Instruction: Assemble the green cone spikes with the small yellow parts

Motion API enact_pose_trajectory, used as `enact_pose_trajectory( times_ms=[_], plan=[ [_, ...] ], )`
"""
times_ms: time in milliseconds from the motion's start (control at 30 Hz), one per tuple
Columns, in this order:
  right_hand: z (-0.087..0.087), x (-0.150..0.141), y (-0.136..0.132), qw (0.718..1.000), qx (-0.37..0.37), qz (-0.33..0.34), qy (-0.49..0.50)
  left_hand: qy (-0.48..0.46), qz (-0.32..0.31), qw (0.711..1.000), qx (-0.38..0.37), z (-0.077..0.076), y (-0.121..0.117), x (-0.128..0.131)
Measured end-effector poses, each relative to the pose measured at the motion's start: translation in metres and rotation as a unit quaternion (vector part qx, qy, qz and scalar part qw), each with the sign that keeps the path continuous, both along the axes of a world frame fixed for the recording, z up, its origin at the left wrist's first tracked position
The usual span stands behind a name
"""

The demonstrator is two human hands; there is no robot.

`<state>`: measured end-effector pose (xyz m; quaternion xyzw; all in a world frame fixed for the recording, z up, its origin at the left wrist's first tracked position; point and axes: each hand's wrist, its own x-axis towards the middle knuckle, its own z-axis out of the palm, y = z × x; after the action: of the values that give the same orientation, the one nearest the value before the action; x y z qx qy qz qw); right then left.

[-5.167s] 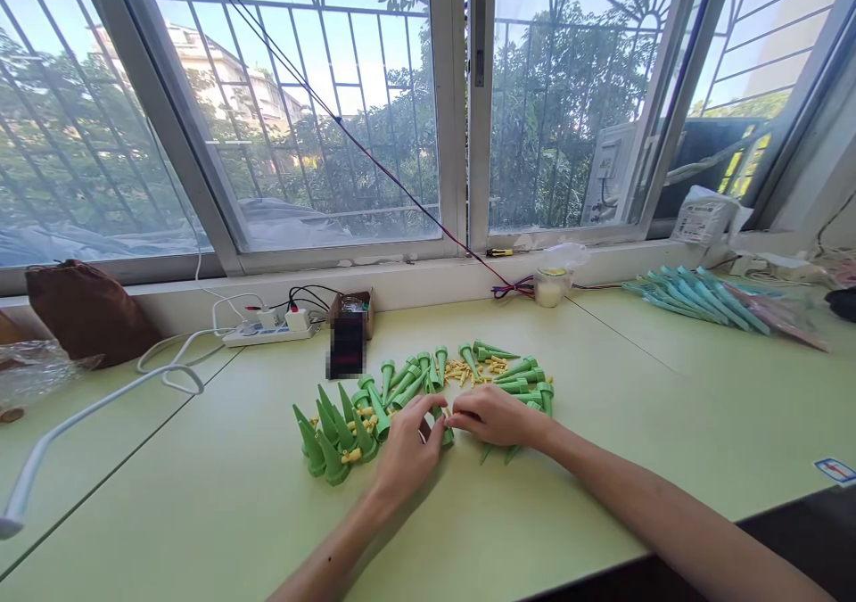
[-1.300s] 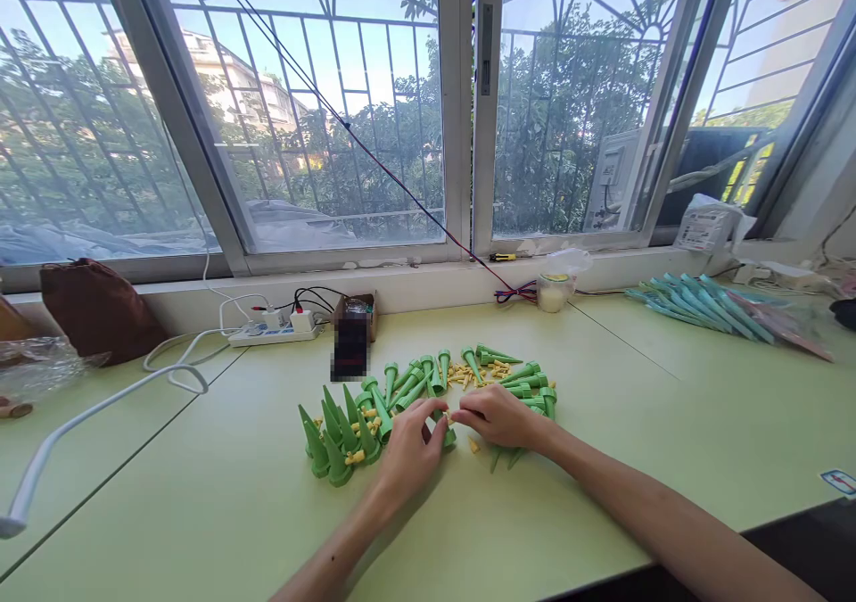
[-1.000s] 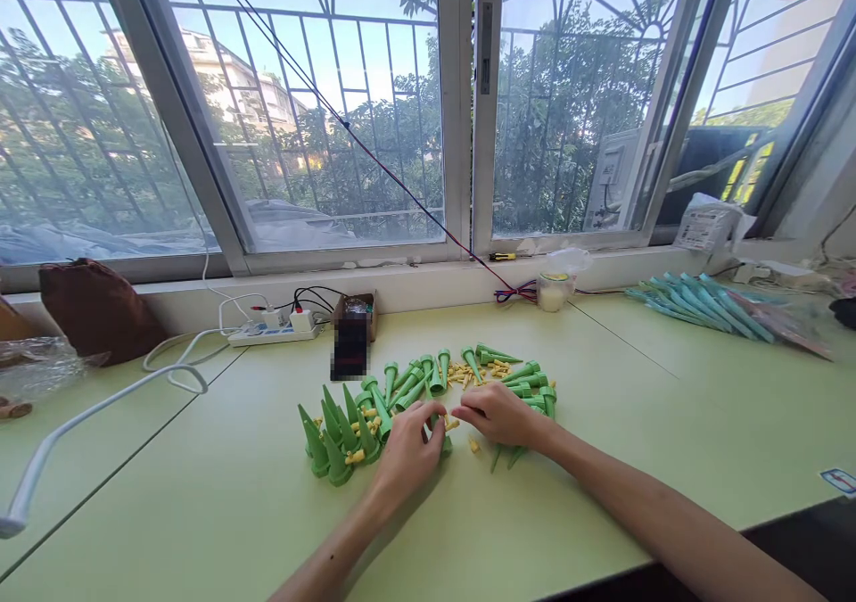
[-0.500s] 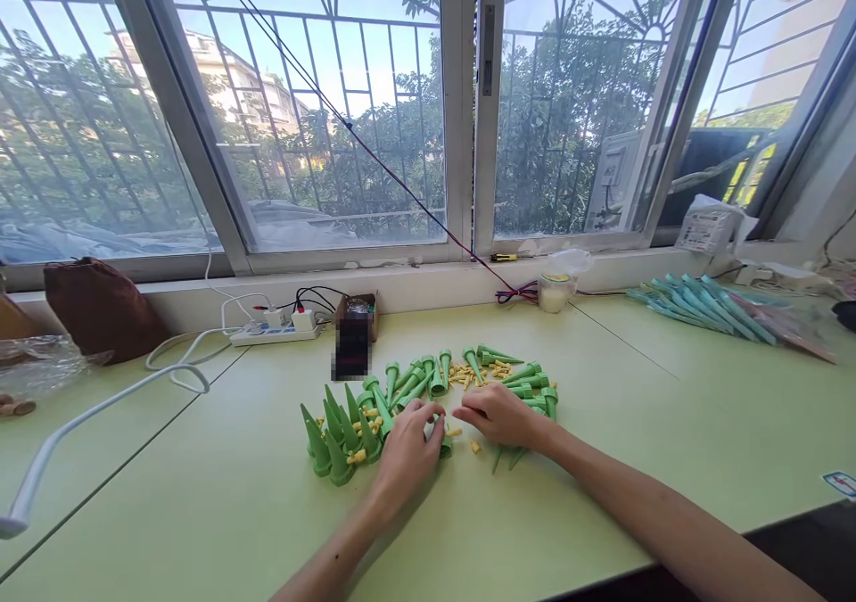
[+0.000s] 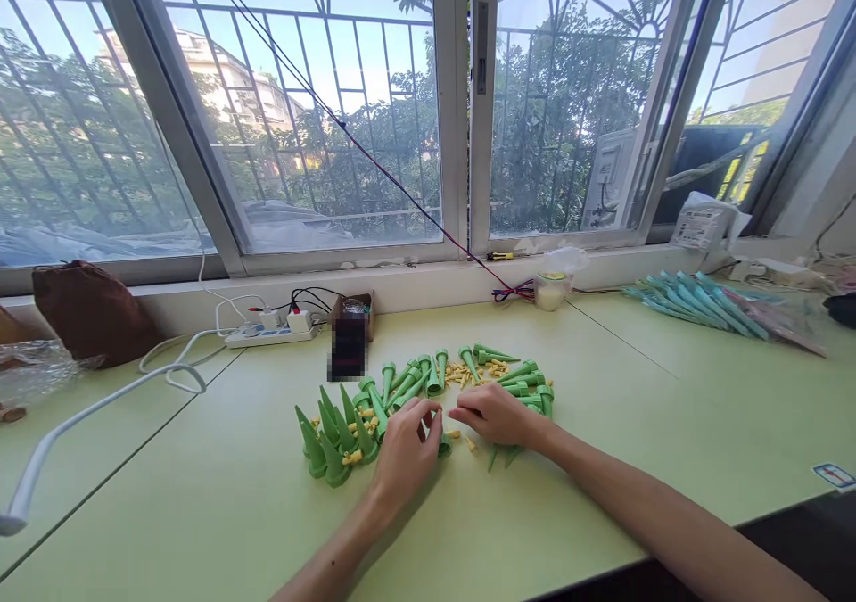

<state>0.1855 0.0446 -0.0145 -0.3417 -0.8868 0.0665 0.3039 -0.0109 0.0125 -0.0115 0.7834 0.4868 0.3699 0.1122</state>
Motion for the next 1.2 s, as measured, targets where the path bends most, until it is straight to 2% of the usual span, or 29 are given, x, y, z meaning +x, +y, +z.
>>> enact_pose_trajectory(
  times_ms=[233, 433, 633, 867, 1033, 1200],
  plan=[
    [-0.001, 0.001, 0.002, 1.000, -0.004, -0.004, 0.026, -0.004, 0.014, 1.000, 0.015, 0.001, -0.004, 0.003],
    [-0.004, -0.002, 0.003, 1.000, 0.006, -0.016, 0.009, 0.002, 0.005, 0.999, 0.042, -0.001, -0.004, 0.002],
    [-0.001, -0.004, 0.001, 1.000, 0.011, -0.012, 0.004, 0.026, -0.047, 0.993, 0.104, 0.002, -0.017, 0.000],
    [-0.002, -0.004, 0.005, 1.000, 0.018, -0.012, 0.010, 0.027, -0.058, 0.986, 0.152, -0.001, -0.016, -0.004],
    [-0.003, -0.005, 0.007, 1.000, 0.027, -0.002, 0.013, 0.068, -0.078, 0.976, 0.193, -0.003, -0.018, -0.005],
    [-0.002, -0.005, 0.005, 1.000, 0.024, -0.001, 0.011, 0.097, -0.080, 0.971, 0.203, -0.005, -0.020, -0.006]
  ],
)
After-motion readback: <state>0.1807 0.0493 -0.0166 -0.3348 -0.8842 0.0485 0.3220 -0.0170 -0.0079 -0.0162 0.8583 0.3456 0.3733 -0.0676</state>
